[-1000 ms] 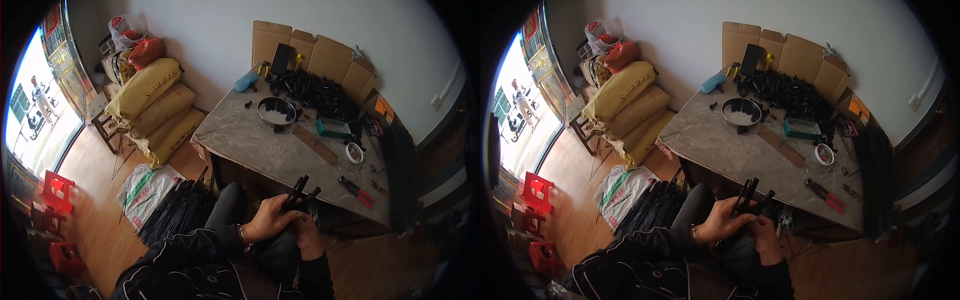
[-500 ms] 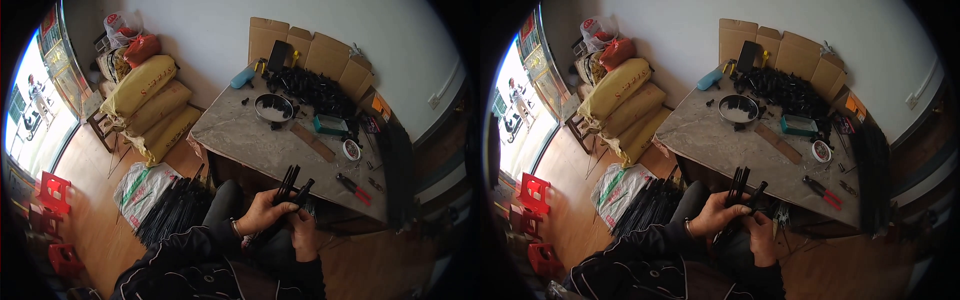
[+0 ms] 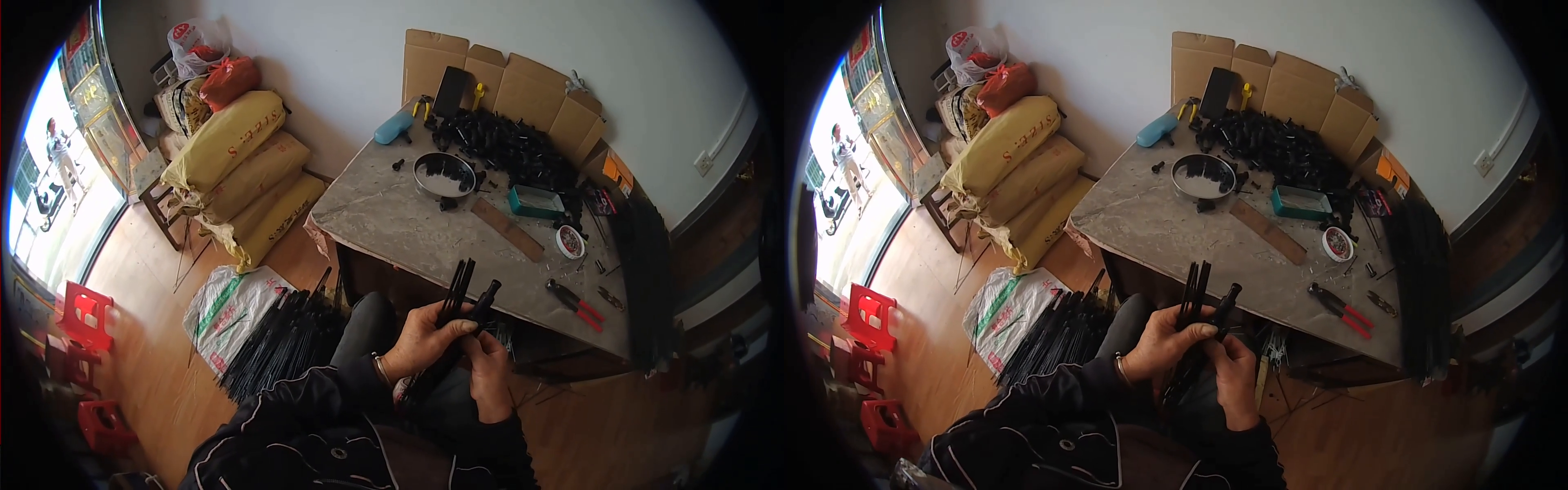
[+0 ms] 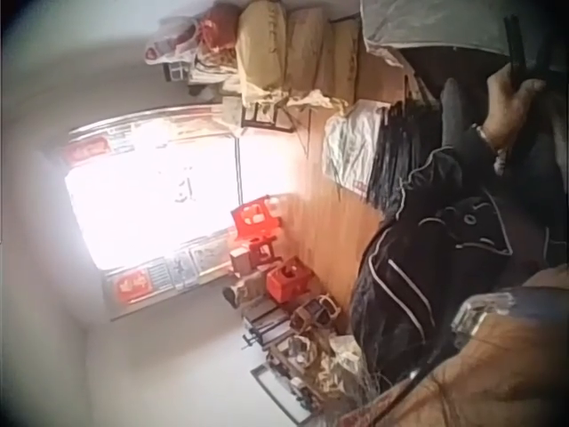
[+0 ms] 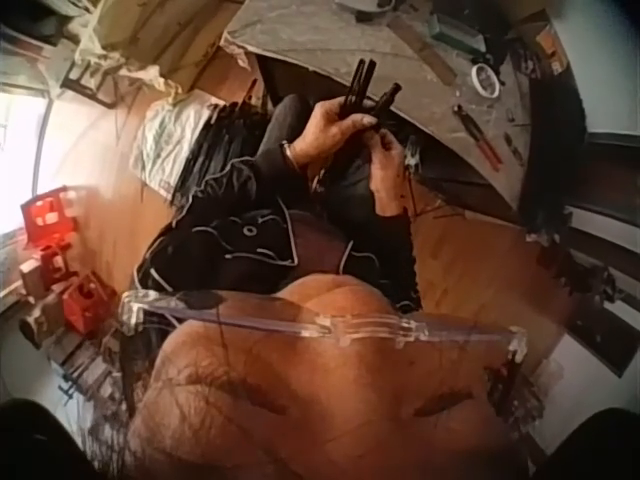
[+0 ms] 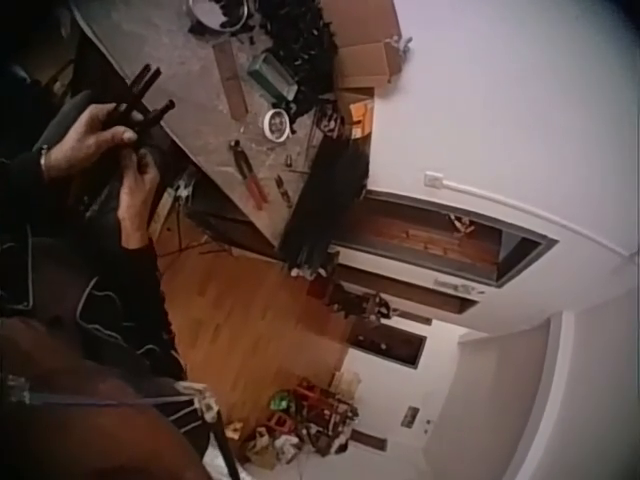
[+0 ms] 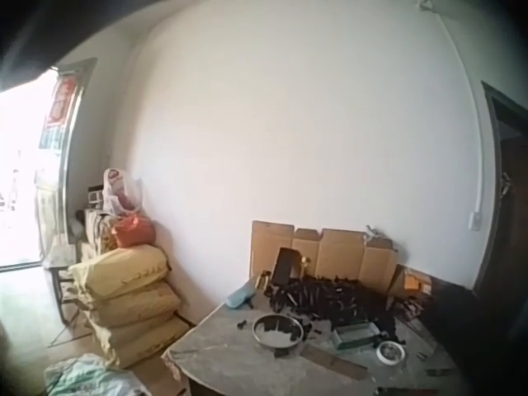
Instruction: Assembling black wires into bundles and attaching plastic connectors at a workbench.
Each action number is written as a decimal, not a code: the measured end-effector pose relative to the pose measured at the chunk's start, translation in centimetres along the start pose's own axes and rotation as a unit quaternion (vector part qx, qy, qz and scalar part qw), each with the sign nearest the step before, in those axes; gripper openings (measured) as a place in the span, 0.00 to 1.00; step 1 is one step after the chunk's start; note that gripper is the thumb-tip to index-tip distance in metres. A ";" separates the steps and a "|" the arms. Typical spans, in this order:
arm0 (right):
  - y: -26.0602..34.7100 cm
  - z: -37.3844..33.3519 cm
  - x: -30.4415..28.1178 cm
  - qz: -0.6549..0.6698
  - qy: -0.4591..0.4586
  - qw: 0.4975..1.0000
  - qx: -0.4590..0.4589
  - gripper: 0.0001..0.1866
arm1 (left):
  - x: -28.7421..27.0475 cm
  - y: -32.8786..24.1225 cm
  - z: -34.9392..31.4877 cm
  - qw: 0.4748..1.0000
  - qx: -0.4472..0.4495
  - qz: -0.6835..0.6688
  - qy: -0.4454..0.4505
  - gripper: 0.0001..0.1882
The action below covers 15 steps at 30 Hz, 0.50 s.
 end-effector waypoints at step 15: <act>-1.4 0.8 -0.7 0.082 0.048 0.995 0.033 0.04 | -0.1 -0.4 -0.3 0.997 -0.050 -0.057 0.029 0.16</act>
Point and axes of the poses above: each hand's wrist, its own z-axis towards the middle knuckle, its own x-axis out of the palm, y = z × x, the point moved 5 cm from there along z, towards the middle knuckle, and after that the axes turned 4 degrees about -z, right-handed, at the moved point
